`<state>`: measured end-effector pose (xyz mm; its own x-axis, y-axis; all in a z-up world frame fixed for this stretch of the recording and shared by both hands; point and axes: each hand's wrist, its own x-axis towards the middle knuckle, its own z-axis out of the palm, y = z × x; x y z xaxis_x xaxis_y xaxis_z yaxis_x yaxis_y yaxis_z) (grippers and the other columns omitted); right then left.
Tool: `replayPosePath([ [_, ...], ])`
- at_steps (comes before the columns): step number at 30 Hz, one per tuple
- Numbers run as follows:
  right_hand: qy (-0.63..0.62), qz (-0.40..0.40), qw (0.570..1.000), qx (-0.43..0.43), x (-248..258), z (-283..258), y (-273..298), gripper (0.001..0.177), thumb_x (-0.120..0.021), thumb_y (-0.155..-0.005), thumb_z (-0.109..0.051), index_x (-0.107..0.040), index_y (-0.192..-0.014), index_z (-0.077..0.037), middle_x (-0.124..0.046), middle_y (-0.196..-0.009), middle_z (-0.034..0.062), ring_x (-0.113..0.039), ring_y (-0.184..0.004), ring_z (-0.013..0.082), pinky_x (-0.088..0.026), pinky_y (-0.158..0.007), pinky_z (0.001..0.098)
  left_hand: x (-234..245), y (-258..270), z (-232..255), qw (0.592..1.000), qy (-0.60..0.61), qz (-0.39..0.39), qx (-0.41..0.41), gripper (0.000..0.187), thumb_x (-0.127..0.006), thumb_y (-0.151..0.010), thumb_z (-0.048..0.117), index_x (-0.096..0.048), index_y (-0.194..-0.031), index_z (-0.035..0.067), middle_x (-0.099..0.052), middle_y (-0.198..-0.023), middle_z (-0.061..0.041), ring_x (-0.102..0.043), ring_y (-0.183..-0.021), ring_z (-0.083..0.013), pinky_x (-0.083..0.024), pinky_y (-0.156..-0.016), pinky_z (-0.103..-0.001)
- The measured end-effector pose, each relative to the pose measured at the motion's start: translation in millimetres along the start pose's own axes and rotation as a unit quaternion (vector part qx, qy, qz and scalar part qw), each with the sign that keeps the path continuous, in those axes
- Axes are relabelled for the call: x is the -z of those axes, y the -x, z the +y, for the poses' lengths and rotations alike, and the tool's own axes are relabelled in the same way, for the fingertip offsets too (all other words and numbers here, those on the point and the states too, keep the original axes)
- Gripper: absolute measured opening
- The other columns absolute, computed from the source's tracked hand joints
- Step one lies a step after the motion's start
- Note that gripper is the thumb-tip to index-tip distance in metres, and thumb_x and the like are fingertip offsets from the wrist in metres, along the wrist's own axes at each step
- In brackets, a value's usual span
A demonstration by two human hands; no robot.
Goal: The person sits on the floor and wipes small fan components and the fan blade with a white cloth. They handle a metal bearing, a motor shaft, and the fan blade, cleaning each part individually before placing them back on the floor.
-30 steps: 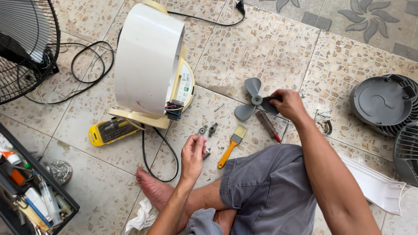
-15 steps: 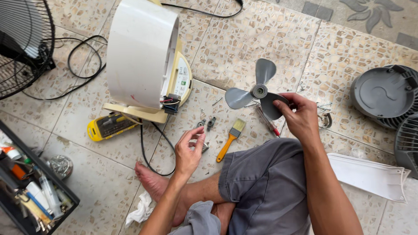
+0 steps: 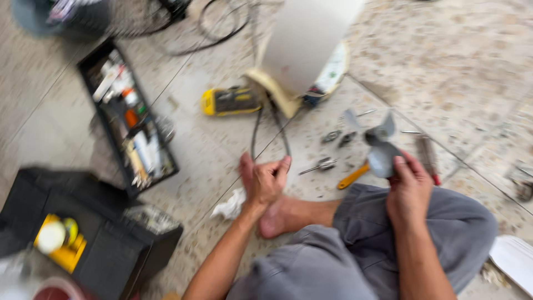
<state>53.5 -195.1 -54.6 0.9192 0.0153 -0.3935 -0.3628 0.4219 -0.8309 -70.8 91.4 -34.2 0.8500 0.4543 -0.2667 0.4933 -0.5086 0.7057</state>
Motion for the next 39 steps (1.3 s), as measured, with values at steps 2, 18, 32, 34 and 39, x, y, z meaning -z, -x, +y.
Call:
replayPosePath([
  [2,-0.014,-0.005,1.000,-0.009,8.5,1.1,-2.2,0.021,-0.065,-0.105,-0.004,-0.068,-0.126,-0.004,-0.071,-0.109,0.0034,-0.069,-0.095,0.0137,-0.058,-0.084,0.0303,32.3,10.1,-34.7,0.990,0.013,0.119,-0.072,0.023,-0.063,-0.108,0.021,-0.067,-0.094,0.002,-0.068,-0.086,-0.016,-0.064,-0.076,-0.0285,-0.050,-0.071,-0.041],
  [18,0.038,-0.058,0.997,0.043,7.7,14.0,1.1,0.033,-0.065,-0.099,0.003,-0.069,-0.131,0.001,-0.072,-0.114,0.0064,-0.067,-0.098,0.0111,-0.054,-0.088,0.0248,64.3,51.4,-59.0,0.996,0.024,0.081,-0.042,0.038,-0.056,-0.088,-0.004,-0.070,-0.119,0.014,-0.070,-0.112,-0.012,-0.071,-0.102,-0.0311,-0.058,-0.084,-0.041],
  [32,0.033,-0.117,0.991,0.056,-5.9,26.1,20.6,0.029,-0.065,-0.097,-0.001,-0.071,-0.124,0.005,-0.073,-0.115,0.0075,-0.066,-0.106,0.0129,-0.050,-0.097,0.0279,-65.0,-18.5,134.8,0.582,0.734,-0.347,-0.048,0.065,-0.048,-0.102,0.048,-0.049,-0.146,-0.001,-0.056,-0.149,-0.011,-0.058,-0.135,-0.0347,-0.044,-0.117,-0.046],
  [34,0.056,-0.116,0.989,0.066,-6.1,29.7,18.2,0.026,-0.066,-0.099,-0.002,-0.073,-0.123,0.006,-0.073,-0.112,0.0069,-0.064,-0.102,0.0121,-0.049,-0.094,0.0270,-66.9,-22.1,130.4,0.620,0.704,-0.342,-0.048,0.062,-0.049,-0.104,0.049,-0.050,-0.144,0.001,-0.055,-0.152,-0.011,-0.056,-0.137,-0.0347,-0.046,-0.117,-0.047],
  [39,0.130,-0.058,0.972,0.187,-15.4,7.2,27.6,0.016,-0.064,-0.104,-0.009,-0.071,-0.114,0.001,-0.064,-0.121,0.0016,-0.061,-0.108,0.0094,-0.047,-0.098,0.0235,-88.6,-27.4,99.6,0.727,0.649,-0.226,0.009,0.053,-0.046,-0.107,0.043,-0.058,-0.136,0.000,-0.063,-0.139,-0.010,-0.061,-0.127,-0.0215,-0.050,-0.109,-0.039],
])
